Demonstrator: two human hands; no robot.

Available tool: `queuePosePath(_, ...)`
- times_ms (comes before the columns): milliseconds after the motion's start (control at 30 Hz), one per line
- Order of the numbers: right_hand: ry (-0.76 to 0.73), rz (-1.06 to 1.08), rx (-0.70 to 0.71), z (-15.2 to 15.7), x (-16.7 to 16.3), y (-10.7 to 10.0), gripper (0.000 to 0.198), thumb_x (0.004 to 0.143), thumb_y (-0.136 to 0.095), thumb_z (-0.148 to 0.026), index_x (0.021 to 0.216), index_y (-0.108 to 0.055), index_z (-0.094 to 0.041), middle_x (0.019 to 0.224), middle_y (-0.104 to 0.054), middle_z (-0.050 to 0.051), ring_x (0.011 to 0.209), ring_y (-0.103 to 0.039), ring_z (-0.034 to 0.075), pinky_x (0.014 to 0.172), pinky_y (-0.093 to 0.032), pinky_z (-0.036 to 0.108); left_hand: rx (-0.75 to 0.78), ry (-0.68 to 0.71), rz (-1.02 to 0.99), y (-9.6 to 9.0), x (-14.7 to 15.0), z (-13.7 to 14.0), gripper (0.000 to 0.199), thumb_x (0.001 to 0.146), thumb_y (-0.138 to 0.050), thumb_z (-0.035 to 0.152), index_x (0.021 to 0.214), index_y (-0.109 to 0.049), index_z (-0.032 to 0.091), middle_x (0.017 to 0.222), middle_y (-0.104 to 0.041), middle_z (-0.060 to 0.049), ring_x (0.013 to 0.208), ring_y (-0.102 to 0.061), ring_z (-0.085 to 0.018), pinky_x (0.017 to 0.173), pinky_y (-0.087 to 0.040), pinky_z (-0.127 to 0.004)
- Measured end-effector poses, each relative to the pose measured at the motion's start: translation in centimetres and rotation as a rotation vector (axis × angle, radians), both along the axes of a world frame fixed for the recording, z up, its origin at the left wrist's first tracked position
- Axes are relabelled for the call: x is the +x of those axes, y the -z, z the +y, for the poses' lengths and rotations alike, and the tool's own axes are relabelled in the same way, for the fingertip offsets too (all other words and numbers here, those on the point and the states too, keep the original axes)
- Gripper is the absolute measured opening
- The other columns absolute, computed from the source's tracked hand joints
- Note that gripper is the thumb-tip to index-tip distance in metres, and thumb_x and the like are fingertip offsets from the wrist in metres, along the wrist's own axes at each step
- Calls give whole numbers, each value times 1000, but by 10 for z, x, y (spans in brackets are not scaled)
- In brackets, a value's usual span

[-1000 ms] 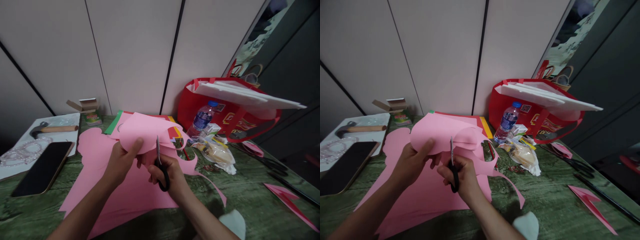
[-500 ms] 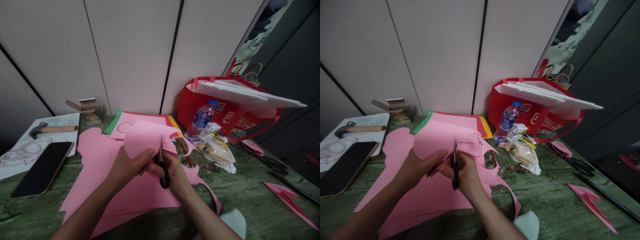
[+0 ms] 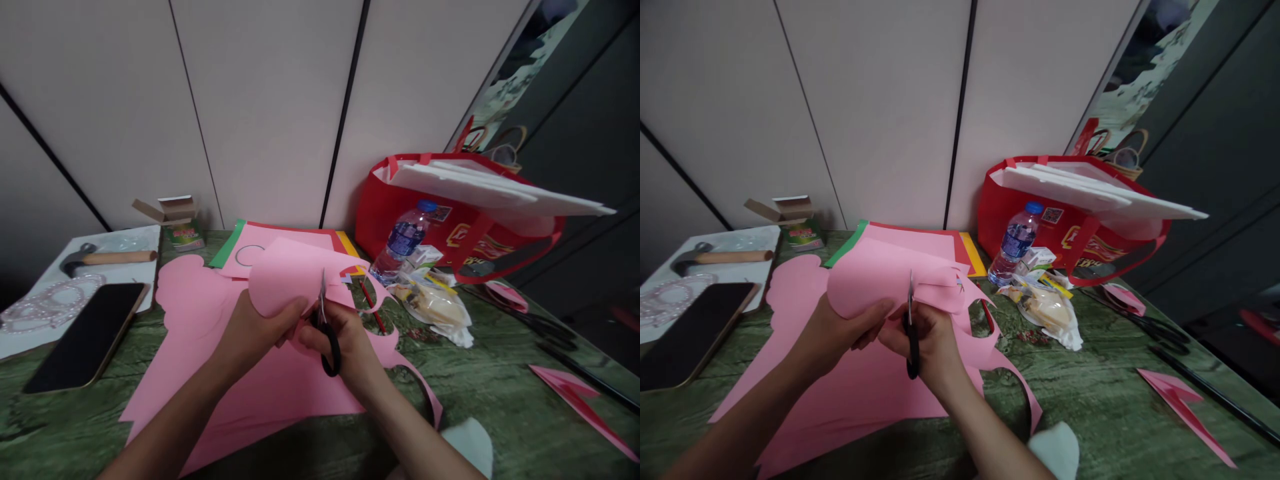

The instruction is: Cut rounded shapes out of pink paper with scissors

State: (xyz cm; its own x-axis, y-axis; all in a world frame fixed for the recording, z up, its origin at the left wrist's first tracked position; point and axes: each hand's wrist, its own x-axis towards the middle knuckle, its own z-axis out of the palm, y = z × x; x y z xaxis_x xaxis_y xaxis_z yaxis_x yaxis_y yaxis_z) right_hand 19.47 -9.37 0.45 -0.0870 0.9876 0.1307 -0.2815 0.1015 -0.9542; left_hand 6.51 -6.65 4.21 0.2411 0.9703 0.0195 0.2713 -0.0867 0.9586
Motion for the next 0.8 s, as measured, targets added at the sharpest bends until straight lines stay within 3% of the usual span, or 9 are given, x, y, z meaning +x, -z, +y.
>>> queuePosePath(467, -2, -8, -40, -1, -2, -6, 28, 58, -73, -33, 61, -49, -20, 57, -45, -5, 51, -40, 11, 57, -37, 29, -20, 2, -18, 0, 1, 0, 29, 71, -59, 31, 47, -50, 16, 36, -44, 5, 35, -40, -8, 35, -32, -20)
queuePosePath(800, 15, -27, -1, -1, 0, -3, 21, 62, -71, -29, 65, -53, -18, 54, -46, -5, 52, -44, 11, 51, -34, 25, -22, 19, -35, -1, 1, 1, 30, 72, -59, 30, 47, -50, 16, 36, -44, 5, 34, -40, -7, 35, -32, -19)
